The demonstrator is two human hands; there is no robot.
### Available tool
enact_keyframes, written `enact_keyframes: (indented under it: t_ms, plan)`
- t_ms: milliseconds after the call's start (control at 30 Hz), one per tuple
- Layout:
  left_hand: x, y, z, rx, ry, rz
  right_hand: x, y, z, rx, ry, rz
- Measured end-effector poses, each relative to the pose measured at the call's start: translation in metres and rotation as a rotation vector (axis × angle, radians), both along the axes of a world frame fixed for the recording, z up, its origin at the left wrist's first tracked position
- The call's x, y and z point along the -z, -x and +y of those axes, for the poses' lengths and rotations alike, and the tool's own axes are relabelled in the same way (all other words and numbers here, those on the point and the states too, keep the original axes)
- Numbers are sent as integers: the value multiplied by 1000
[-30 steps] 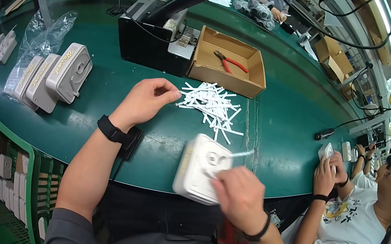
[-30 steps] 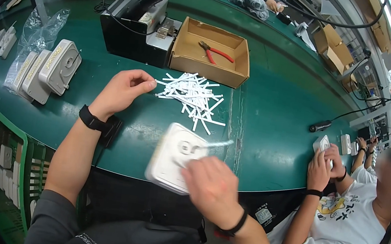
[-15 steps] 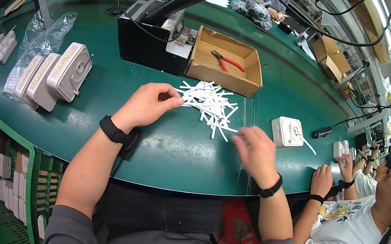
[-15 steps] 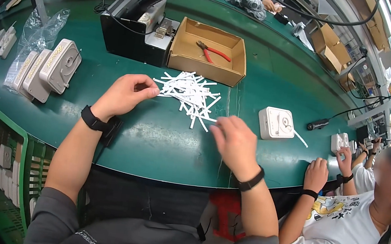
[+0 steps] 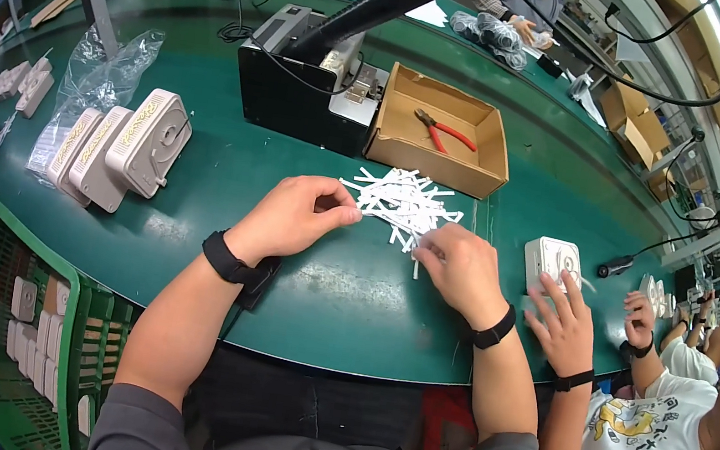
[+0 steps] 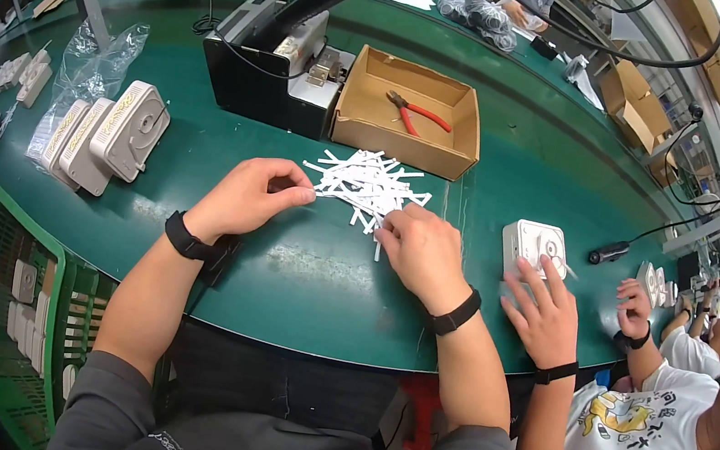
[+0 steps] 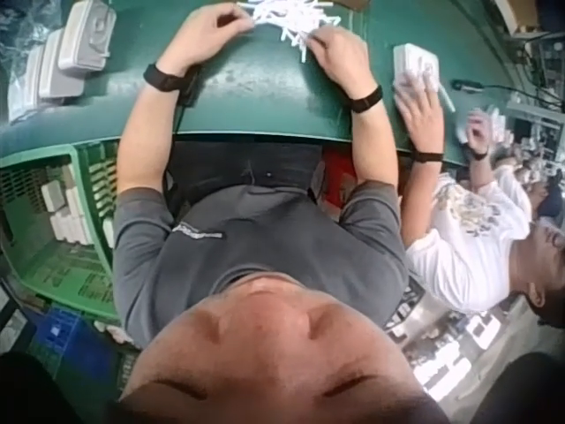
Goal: The person takes a white device from a green basket, places it on the table, and picks up a white strip. They press the strip into a circular groove on the device by hand and repeat the process with several units.
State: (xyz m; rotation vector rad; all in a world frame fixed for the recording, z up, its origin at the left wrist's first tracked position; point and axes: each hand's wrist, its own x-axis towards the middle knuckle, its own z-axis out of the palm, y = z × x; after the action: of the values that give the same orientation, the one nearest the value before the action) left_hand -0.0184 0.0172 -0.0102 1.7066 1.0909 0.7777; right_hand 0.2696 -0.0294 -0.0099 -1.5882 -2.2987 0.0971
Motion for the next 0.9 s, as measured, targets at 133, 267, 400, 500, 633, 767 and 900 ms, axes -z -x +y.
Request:
enact_keyframes:
  t_ms: [133, 267, 400, 500, 633, 767, 900]
  plan:
    - [0, -2, -1, 15, 4, 36, 5, -13, 0, -89, -41, 178]
    - [0, -1, -6, 4, -16, 39, -7, -15, -8, -30, 123, 297]
    - [-3, -7, -7, 30, -38, 46, -7, -18, -7, -81, 66, 248]
    - [-4, -9, -8, 51, -38, 81, -1, -23, -5, -90, 26, 197]
    - [-3, -8, -5, 42, -5, 98, -2, -18, -6, -112, 56, 199]
    - [-6, -7, -4, 32, -1, 100, 1, -16, 1, -109, 25, 195]
    - [-9, 4, -6, -22, -81, 90, 3, -16, 6, -104, -9, 346]
